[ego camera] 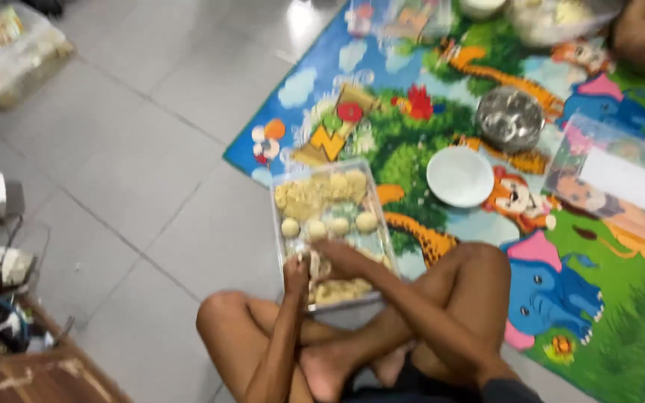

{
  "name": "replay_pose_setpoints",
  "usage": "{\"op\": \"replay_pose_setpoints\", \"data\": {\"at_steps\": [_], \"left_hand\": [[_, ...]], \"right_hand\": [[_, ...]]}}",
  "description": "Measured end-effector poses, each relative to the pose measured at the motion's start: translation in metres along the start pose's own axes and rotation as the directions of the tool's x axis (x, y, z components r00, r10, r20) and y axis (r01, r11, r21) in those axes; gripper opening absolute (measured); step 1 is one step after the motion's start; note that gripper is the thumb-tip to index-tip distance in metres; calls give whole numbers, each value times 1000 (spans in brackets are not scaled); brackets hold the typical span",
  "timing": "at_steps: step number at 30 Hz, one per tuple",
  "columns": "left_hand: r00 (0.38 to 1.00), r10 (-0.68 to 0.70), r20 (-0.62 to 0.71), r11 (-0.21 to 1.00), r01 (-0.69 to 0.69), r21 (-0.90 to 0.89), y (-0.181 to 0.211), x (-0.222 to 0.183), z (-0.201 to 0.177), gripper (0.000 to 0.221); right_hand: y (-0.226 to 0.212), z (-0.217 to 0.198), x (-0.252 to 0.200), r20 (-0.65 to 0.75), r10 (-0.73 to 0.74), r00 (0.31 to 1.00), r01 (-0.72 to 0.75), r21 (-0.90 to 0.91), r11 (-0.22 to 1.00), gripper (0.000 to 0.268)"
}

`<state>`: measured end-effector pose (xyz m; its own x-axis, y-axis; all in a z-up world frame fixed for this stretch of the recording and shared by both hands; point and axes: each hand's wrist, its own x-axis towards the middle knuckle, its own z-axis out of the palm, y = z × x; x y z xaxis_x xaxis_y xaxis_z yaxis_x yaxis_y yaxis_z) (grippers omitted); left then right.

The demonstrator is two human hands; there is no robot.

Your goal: Shaping portions of dough into small uniform balls and arranging them in a plastic container

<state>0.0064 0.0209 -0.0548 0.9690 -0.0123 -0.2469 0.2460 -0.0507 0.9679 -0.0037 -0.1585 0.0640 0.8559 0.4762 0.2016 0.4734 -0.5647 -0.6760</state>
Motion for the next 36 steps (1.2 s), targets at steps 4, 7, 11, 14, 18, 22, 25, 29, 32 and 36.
{"op": "replay_pose_setpoints", "data": {"at_steps": [4, 7, 11, 14, 18, 22, 25, 29, 32, 36], "left_hand": [[980, -174, 95, 983, 178, -44, 7, -5, 16, 55], [914, -260, 313, 912, 339, -231, 61, -36, 18, 55], [717, -189, 671, 718, 567, -403, -33, -5, 12, 64], [720, -88, 688, 682, 547, -486, 27, -20, 16, 61], [743, -114, 659, 696, 533, -481, -25, -18, 25, 75], [816, -174, 551, 764, 465, -448, -67, -5, 33, 63], [885, -198, 421, 848, 370, -378, -35, -13, 40, 35], [948, -196, 253, 935, 258, -243, -1, -47, 41, 26], [896, -349, 275, 853, 425, -304, 0, -33, 42, 36], [907, -369, 202, 748, 419, -514, -51, 1, 28, 42]], "right_hand": [[7, 23, -32, 15, 216, 976, -216, 146, 965, 90], [20, 39, -45, -129, 273, 953, -247, 189, 950, 74], [-5, 8, -27, -569, 121, 813, -165, -26, 986, 21], [29, 42, -32, -660, 229, 716, -179, 143, 973, 39], [37, 56, -35, -657, 336, 675, -256, 219, 942, 41], [32, 65, -31, -682, 301, 666, -309, 114, 944, 41], [29, 64, -21, -700, 204, 685, -239, 49, 970, 41], [25, 75, -27, -617, 226, 754, -309, -29, 951, 39], [16, 73, -25, -551, 316, 772, -408, -49, 911, 40], [8, 73, -38, -530, 377, 759, -382, 105, 918, 50]]}}
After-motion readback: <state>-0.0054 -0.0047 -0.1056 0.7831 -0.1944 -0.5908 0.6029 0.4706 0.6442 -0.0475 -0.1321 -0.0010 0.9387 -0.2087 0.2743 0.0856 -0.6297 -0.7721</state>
